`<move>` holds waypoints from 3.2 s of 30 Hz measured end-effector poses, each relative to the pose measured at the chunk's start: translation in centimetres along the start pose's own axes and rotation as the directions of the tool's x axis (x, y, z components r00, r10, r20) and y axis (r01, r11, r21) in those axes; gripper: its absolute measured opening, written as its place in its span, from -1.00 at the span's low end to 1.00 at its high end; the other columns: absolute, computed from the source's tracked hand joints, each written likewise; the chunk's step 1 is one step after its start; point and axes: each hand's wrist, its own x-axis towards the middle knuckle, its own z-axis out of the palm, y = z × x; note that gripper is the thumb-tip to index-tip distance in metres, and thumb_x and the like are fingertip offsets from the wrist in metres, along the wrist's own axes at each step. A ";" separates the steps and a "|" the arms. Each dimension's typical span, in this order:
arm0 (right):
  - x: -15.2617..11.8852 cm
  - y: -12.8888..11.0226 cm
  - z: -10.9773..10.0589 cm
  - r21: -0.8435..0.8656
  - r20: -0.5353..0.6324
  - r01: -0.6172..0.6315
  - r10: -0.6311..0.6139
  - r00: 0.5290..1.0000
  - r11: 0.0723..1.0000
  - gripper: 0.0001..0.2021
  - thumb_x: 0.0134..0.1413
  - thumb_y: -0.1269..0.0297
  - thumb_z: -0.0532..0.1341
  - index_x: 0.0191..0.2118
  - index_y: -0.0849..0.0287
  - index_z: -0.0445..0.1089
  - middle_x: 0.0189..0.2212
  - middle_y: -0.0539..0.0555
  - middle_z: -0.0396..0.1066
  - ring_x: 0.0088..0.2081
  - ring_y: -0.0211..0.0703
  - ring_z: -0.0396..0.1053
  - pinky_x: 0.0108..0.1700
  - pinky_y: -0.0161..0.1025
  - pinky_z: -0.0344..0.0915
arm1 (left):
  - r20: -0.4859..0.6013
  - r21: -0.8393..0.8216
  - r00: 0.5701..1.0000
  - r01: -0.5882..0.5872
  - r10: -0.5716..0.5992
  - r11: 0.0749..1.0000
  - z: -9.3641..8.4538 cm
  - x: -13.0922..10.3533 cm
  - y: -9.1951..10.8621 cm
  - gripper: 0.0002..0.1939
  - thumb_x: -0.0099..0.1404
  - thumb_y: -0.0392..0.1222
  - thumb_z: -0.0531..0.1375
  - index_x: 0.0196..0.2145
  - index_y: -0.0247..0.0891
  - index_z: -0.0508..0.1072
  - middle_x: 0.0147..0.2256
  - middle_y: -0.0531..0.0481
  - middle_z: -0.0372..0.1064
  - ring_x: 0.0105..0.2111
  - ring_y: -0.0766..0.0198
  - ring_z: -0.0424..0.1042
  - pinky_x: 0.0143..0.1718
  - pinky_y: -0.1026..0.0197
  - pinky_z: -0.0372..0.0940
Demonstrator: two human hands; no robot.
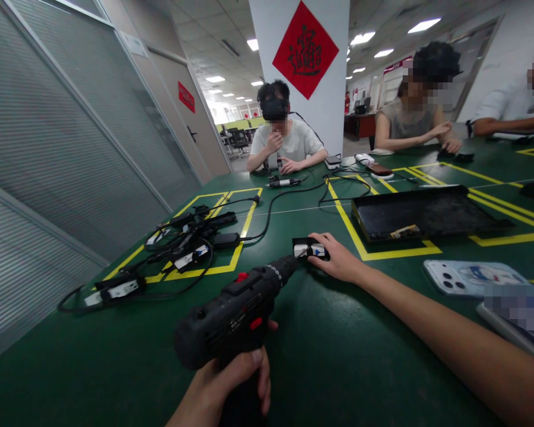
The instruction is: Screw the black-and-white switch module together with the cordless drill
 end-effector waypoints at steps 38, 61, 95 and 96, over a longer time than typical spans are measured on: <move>0.1 -0.1 0.1 0.010 -0.003 -0.031 0.031 1.000 0.999 -0.47 0.06 0.18 0.18 0.16 0.02 0.08 -0.01 0.12 0.16 -0.05 -0.09 0.27 0.03 -0.12 0.21 | -0.055 0.152 0.995 0.095 -0.087 0.984 0.0 -0.3 1.0 -0.65 0.19 0.06 0.10 -0.53 -0.29 0.38 -0.62 -0.13 0.44 -0.54 0.14 0.39 -0.43 0.14 0.22; 0.0 -0.1 0.1 -0.003 -0.019 -0.017 0.017 1.000 1.000 -0.48 0.05 0.19 0.19 0.14 0.03 0.09 -0.02 0.12 0.17 -0.06 -0.08 0.27 0.01 -0.11 0.21 | -0.164 0.189 0.983 0.113 -0.082 0.975 0.8 -1.0 1.9 -0.54 0.21 0.05 0.14 -0.04 -0.31 0.30 -0.50 0.01 0.32 -0.54 0.21 0.35 -0.45 0.13 0.24; 0.0 0.1 0.1 0.019 0.015 -0.019 0.019 1.000 1.000 -0.47 0.06 0.16 0.18 0.15 0.02 0.08 -0.02 0.12 0.16 -0.07 -0.08 0.28 0.00 -0.11 0.22 | -0.059 0.072 0.996 0.064 -0.059 0.995 0.0 -0.6 0.9 -0.26 0.20 0.04 0.11 0.20 -0.37 -0.07 -0.56 0.02 0.33 -0.55 0.14 0.33 -0.43 0.06 0.22; 0.0 0.1 0.1 0.019 0.014 -0.017 0.017 1.000 1.000 -0.47 0.06 0.16 0.18 0.15 0.02 0.08 -0.02 0.11 0.16 -0.07 -0.08 0.28 0.00 -0.11 0.22 | -0.043 0.044 0.998 0.053 -0.052 0.998 -0.2 -0.6 0.8 -0.26 0.19 0.03 0.11 0.20 -0.37 -0.08 -0.56 0.01 0.34 -0.56 0.13 0.34 -0.44 0.06 0.22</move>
